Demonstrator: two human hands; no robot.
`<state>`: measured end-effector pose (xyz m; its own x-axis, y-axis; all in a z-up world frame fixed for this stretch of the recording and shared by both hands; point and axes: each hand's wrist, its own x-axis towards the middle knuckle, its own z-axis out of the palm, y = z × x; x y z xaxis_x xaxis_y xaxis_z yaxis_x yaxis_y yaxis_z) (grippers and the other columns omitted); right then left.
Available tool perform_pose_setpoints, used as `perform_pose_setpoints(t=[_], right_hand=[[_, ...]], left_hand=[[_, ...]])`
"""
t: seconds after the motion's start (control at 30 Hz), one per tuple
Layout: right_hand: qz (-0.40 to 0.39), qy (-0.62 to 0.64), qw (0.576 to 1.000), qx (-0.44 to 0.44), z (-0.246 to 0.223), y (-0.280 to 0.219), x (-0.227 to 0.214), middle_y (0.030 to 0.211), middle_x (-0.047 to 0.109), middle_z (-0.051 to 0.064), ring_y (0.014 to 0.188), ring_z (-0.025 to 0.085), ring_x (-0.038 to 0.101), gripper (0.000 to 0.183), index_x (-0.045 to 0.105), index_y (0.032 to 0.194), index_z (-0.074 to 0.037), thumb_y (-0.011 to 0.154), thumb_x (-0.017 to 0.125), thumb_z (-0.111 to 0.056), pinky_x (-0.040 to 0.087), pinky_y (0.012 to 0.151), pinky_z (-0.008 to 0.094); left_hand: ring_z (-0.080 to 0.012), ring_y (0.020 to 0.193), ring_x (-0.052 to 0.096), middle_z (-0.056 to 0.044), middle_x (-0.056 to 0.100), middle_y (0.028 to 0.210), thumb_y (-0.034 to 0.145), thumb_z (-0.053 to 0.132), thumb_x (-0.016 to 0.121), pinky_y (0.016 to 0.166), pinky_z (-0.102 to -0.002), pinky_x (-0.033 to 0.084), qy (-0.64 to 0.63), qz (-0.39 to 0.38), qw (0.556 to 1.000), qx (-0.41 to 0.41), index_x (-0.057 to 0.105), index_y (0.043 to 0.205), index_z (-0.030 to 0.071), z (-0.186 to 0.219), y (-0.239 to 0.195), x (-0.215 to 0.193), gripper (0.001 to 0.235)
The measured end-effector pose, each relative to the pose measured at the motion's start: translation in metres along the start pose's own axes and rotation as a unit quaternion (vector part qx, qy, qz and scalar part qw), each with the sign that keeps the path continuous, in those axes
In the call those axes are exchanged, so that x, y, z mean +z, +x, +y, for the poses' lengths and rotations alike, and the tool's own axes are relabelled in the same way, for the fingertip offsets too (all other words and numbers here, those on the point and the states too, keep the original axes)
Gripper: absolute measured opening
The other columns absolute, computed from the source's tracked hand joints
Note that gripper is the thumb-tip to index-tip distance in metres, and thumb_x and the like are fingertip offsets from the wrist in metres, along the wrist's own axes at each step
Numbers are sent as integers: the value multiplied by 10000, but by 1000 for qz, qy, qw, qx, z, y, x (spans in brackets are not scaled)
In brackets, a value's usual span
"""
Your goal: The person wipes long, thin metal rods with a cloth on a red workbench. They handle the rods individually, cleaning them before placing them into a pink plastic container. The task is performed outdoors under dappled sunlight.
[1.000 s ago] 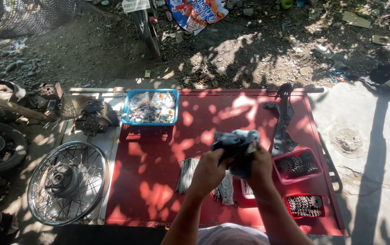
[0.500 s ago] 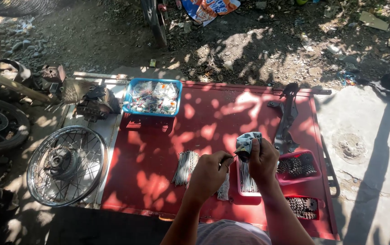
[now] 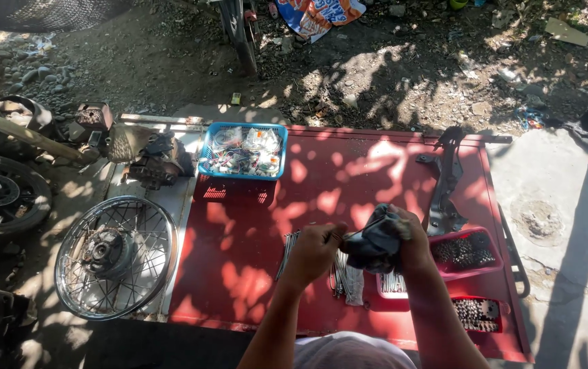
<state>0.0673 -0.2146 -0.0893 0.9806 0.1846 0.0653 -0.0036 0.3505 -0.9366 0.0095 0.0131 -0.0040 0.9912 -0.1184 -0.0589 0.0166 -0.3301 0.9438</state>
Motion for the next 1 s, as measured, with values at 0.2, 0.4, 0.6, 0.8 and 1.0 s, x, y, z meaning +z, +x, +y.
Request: perform_pose_setpoints(t=[0.2,0.4,0.6,0.8,1.0], right_hand=[[-167,-273,910,263,-26,1,49,490,503,-41,476,78,367,484,594,573,-110,954,726,-378,295,490,258],[-170,-198,933,248,-22,-1,60,502,508,-40,466,65,392,447,643,590,-48,970,702,-276,301,487,231],[-179,-113,944,254,12,-11,36,517,511,-25,499,25,418,432,640,573,-72,961,688,-255,365,497,229],[-240,-238,900,274,-26,-15,59,569,617,-11,521,90,505,402,676,618,-83,962,726,-285,430,580,259],[-51,-582,732,351,-14,4,77,942,791,123,961,365,750,468,821,978,-201,937,527,-562,577,808,459]], left_hand=[[-338,595,675,-90,648,545,1013,481,510,620,-424,519,187,12,976,-115,676,627,99,-18,13,-61,568],[-408,881,719,-172,740,759,993,400,540,808,-473,555,153,-80,978,-115,770,799,60,-9,6,-79,454],[-338,828,593,-129,550,702,1011,405,590,772,-449,505,143,-44,989,16,649,605,101,-28,14,-78,510],[-326,1056,539,-124,598,947,979,430,624,940,-465,497,208,-94,973,19,702,648,59,-41,20,-72,504],[-267,1110,462,-68,550,1045,915,457,719,859,-390,387,336,-53,940,26,758,835,106,-49,30,-49,362]])
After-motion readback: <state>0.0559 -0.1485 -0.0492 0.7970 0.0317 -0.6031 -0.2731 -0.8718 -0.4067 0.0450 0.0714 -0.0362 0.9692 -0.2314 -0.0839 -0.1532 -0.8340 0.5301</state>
